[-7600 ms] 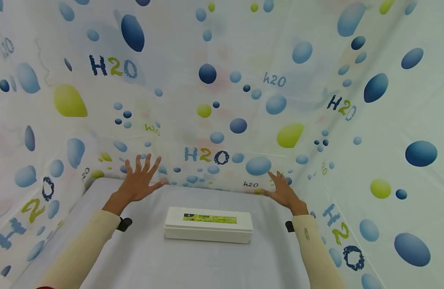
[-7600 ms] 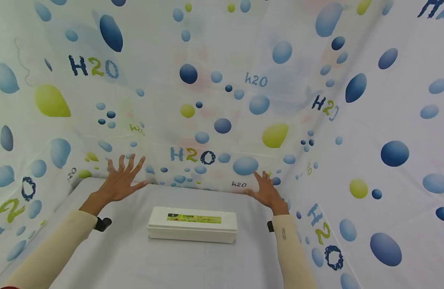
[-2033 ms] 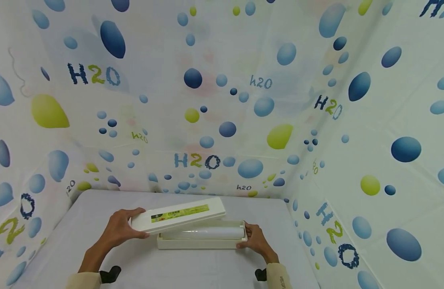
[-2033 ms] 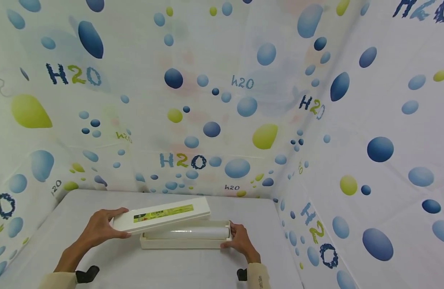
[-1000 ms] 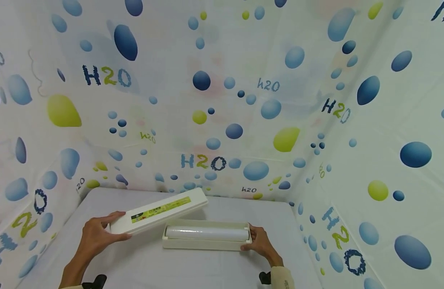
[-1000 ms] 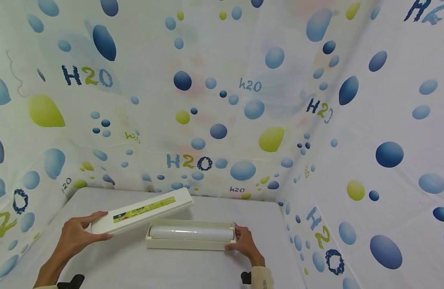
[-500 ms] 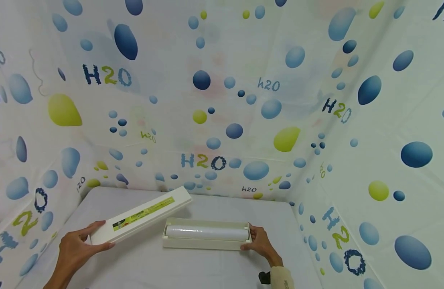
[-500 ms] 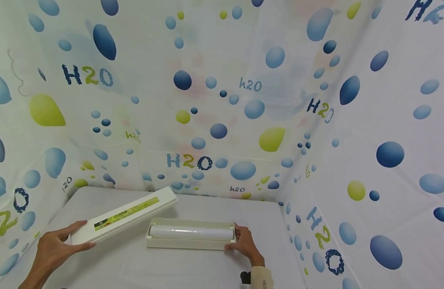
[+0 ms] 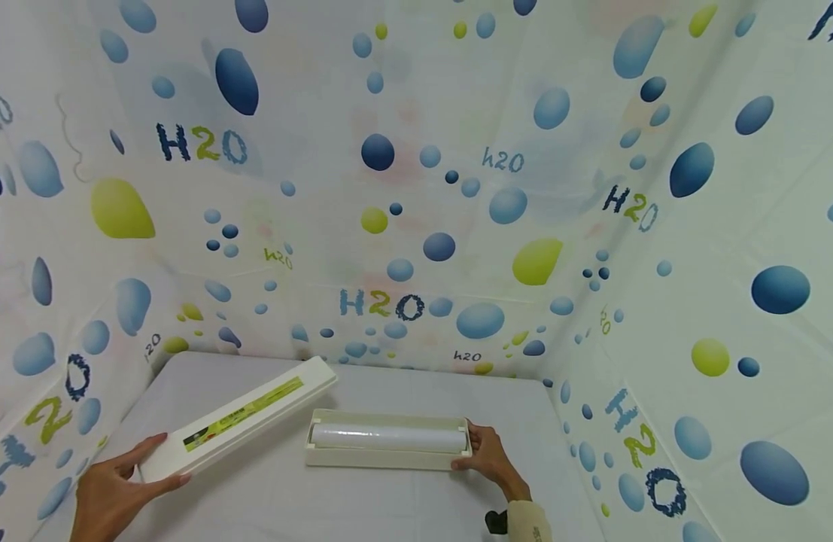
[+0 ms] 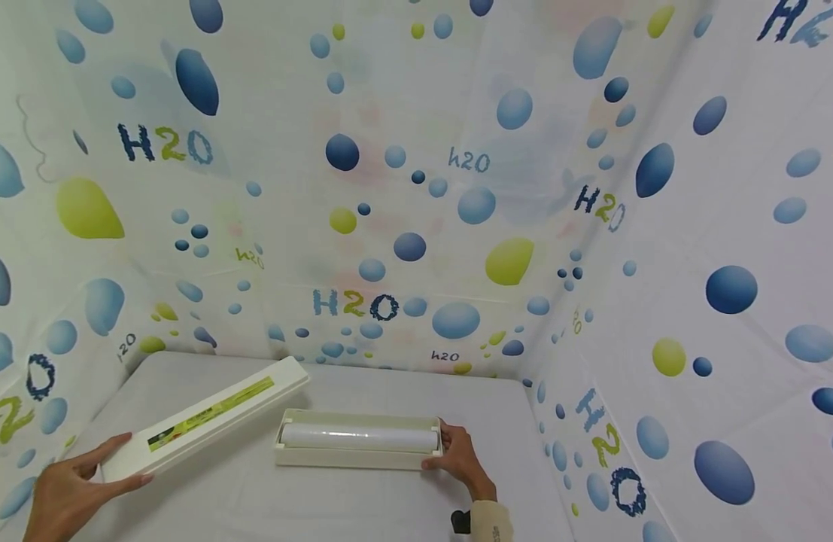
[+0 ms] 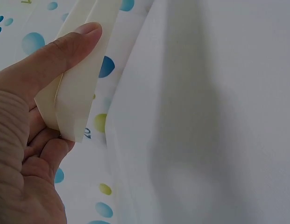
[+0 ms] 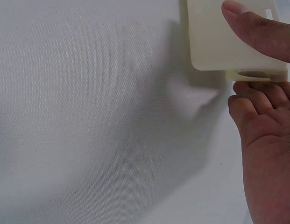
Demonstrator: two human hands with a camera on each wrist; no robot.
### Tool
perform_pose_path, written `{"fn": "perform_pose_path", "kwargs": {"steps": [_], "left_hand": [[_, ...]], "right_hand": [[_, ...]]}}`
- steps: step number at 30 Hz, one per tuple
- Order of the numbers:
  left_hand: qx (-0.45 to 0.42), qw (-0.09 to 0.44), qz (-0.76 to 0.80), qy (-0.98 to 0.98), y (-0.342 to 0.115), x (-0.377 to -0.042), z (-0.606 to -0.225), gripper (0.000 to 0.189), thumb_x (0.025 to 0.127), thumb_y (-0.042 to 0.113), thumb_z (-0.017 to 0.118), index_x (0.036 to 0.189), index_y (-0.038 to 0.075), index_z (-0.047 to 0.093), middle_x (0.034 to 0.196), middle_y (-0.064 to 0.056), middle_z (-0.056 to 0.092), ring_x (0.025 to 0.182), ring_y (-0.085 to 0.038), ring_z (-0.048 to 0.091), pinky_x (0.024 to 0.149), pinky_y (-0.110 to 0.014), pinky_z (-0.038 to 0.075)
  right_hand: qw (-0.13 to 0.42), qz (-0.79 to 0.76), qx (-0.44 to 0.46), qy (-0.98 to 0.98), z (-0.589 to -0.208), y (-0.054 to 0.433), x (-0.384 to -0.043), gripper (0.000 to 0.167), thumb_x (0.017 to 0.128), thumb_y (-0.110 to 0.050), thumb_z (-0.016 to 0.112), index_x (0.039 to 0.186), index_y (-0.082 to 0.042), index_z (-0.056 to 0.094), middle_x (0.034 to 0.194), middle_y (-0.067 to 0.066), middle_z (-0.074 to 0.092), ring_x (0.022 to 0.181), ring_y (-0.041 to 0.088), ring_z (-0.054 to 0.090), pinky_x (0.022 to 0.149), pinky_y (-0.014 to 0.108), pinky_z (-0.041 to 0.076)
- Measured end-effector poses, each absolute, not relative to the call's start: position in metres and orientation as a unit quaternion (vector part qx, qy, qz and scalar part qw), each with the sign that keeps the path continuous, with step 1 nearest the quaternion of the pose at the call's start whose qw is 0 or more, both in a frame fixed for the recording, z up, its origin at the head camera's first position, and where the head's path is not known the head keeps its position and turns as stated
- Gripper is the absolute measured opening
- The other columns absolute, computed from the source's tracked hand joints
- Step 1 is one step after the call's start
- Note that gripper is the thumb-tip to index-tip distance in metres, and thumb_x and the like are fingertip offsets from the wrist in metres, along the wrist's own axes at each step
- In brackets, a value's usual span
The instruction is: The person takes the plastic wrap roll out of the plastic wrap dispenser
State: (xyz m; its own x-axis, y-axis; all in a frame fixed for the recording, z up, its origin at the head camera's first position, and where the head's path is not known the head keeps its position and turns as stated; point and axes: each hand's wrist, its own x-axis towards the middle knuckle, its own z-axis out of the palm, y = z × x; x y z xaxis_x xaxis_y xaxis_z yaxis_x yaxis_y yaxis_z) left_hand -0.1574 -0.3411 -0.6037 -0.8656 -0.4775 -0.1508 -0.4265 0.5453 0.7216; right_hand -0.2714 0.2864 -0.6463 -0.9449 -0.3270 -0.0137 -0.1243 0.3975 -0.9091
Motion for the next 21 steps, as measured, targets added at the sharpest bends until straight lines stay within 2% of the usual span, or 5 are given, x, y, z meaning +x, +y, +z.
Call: {"fn": "perform_pose_path", "kwargs": {"steps": [4, 6, 9, 14, 21], "left_hand": [[0.272, 0.033, -0.392, -0.878, -0.344, -0.15, -0.609, 0.117, 0.066, 0.046, 0.106, 0.156, -0.001, 0.047, 0.156, -0.031, 0.048, 0.142, -0.062, 0.05, 0.115, -0.072, 0.047], [0.28, 0.026, -0.39, -0.877, -0.347, -0.146, -0.611, 0.117, 0.066, 0.047, 0.105, 0.155, -0.002, 0.048, 0.154, -0.031, 0.049, 0.138, -0.061, 0.053, 0.11, -0.069, 0.049], [0.299, 0.0, -0.387, -0.872, -0.353, -0.141, -0.616, 0.118, 0.067, 0.051, 0.104, 0.156, -0.001, 0.045, 0.153, -0.033, 0.046, 0.131, -0.057, 0.057, 0.101, -0.063, 0.052], [0.317, -0.066, -0.382, -0.866, -0.364, -0.134, -0.623, 0.127, 0.068, 0.058, 0.101, 0.159, -0.001, 0.035, 0.156, -0.04, 0.038, 0.113, -0.049, 0.057, 0.095, -0.056, 0.052], [0.328, -0.16, -0.377, -0.851, -0.38, -0.136, -0.636, 0.147, 0.068, 0.073, 0.094, 0.168, 0.003, 0.011, 0.167, -0.044, 0.023, 0.123, -0.056, 0.045, 0.108, -0.065, 0.048]], "right_hand": [[0.096, -0.534, -0.134, 0.829, -0.648, 0.287, -0.271, 0.095, 0.075, 0.008, 0.094, 0.156, 0.017, 0.046, 0.144, 0.035, 0.066, 0.128, 0.044, 0.072, 0.106, 0.044, 0.061], [0.098, -0.541, -0.131, 0.825, -0.649, 0.287, -0.27, 0.095, 0.074, 0.009, 0.093, 0.156, 0.016, 0.046, 0.144, 0.035, 0.066, 0.127, 0.043, 0.072, 0.105, 0.039, 0.061], [0.102, -0.545, -0.134, 0.821, -0.651, 0.287, -0.269, 0.094, 0.075, 0.009, 0.093, 0.156, 0.017, 0.046, 0.144, 0.035, 0.066, 0.126, 0.04, 0.073, 0.103, 0.033, 0.061], [0.102, -0.54, -0.134, 0.825, -0.653, 0.287, -0.269, 0.092, 0.075, 0.008, 0.093, 0.154, 0.018, 0.048, 0.144, 0.035, 0.066, 0.126, 0.04, 0.073, 0.103, 0.031, 0.06], [0.098, -0.535, -0.14, 0.827, -0.651, 0.287, -0.269, 0.092, 0.075, 0.008, 0.093, 0.154, 0.018, 0.047, 0.144, 0.035, 0.067, 0.127, 0.043, 0.072, 0.104, 0.035, 0.061]]}}
